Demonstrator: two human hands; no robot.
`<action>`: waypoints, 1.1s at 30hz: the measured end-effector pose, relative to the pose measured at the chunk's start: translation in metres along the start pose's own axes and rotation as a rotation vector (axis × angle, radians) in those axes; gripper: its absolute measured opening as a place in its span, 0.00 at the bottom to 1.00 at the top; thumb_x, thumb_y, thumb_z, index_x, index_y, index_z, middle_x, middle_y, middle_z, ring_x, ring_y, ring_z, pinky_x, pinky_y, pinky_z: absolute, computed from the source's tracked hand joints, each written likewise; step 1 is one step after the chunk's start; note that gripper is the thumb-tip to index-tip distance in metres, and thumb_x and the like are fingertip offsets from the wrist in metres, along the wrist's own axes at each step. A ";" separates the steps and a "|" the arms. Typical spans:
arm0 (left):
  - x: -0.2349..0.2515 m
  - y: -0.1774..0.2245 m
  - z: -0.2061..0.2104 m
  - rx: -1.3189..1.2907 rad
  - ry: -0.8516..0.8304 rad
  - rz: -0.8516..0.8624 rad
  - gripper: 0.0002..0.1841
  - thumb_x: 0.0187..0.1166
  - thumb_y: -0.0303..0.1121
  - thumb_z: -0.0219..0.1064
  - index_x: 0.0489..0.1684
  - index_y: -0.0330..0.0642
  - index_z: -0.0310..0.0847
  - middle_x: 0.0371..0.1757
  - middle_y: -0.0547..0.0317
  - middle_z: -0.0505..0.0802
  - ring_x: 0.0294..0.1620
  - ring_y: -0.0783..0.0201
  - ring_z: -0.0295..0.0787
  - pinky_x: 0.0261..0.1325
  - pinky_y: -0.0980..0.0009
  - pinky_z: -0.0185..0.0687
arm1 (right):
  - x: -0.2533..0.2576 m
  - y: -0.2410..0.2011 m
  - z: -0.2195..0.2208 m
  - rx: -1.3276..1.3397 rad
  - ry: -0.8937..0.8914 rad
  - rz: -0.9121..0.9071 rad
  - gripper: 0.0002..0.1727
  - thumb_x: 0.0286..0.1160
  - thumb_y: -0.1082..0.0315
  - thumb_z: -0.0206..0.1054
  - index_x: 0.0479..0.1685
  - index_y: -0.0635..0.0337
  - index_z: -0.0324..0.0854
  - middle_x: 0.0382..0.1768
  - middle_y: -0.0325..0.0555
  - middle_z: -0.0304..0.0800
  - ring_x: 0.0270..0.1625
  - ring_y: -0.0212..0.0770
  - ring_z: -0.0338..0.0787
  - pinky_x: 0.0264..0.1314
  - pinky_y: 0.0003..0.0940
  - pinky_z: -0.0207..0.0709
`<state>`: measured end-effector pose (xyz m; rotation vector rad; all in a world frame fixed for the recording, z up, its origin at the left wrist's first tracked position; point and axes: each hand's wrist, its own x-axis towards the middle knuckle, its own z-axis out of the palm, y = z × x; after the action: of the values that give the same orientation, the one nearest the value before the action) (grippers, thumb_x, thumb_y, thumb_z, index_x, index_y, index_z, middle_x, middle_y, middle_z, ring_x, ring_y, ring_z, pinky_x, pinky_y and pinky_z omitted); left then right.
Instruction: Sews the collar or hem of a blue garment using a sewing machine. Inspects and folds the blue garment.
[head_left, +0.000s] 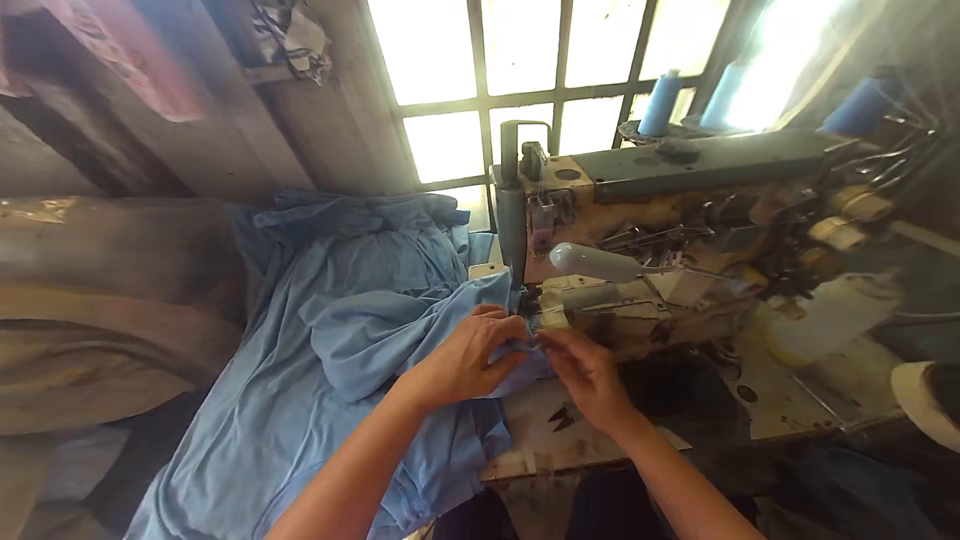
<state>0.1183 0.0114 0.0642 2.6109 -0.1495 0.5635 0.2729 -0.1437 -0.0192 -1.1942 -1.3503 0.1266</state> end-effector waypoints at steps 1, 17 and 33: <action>-0.002 0.003 -0.006 -0.036 0.025 -0.005 0.11 0.80 0.33 0.62 0.42 0.32 0.85 0.39 0.48 0.92 0.48 0.57 0.89 0.64 0.58 0.77 | 0.003 0.001 0.000 -0.008 -0.063 -0.001 0.20 0.88 0.66 0.58 0.64 0.75 0.83 0.53 0.53 0.93 0.49 0.27 0.90 0.49 0.20 0.83; -0.040 -0.013 0.011 -0.392 0.253 -0.365 0.08 0.78 0.32 0.68 0.37 0.35 0.86 0.33 0.68 0.89 0.35 0.85 0.82 0.42 0.85 0.79 | -0.096 0.004 -0.023 -0.647 -0.412 0.118 0.18 0.61 0.81 0.72 0.54 0.66 0.91 0.59 0.61 0.91 0.65 0.62 0.89 0.69 0.54 0.83; -0.044 -0.011 0.030 -0.526 0.387 -0.182 0.07 0.75 0.17 0.65 0.34 0.29 0.91 0.50 0.55 0.96 0.55 0.73 0.92 0.62 0.75 0.87 | -0.089 0.043 -0.031 -0.622 -0.386 -0.155 0.11 0.75 0.65 0.68 0.42 0.63 0.93 0.49 0.52 0.94 0.55 0.50 0.93 0.58 0.38 0.87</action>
<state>0.0909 0.0077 0.0171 1.9462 0.0596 0.8226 0.2937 -0.2019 -0.1022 -1.6264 -1.8972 -0.2004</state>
